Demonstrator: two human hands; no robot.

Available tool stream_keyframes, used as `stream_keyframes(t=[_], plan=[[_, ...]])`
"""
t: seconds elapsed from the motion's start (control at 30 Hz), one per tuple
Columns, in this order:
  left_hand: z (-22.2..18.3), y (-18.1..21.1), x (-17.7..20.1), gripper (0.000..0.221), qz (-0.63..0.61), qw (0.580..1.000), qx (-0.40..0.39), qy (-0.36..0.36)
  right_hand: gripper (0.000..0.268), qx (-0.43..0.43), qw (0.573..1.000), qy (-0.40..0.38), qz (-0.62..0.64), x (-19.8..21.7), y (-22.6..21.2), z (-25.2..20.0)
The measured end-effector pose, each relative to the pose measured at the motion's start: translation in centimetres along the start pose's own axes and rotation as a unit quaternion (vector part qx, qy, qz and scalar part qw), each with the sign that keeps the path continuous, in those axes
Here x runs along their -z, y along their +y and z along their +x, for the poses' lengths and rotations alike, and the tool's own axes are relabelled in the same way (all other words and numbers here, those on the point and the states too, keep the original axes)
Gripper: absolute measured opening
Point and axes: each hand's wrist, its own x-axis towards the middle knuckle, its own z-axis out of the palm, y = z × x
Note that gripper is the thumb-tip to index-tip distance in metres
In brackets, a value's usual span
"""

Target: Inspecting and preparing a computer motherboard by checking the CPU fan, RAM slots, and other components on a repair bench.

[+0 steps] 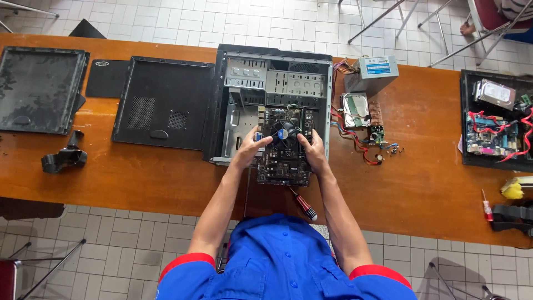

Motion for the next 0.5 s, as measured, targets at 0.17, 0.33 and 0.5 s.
stream_keyframes(t=[0.17,0.33,0.5], plan=[[-0.5,-1.3,-2.0,0.062,0.007,1.000,-0.024,-0.002,0.028,0.015,0.999,0.002,-0.034,1.8,-0.1,-1.9],[-0.4,-1.4,-2.5,0.060,0.011,0.999,-0.035,-0.010,0.028,0.019,0.999,0.009,-0.028,2.1,0.2,-2.3],[-1.3,-0.1,-2.7,0.061,0.057,0.998,-0.038,0.005,0.030,0.025,1.000,-0.005,-0.010,2.2,0.7,-1.8]])
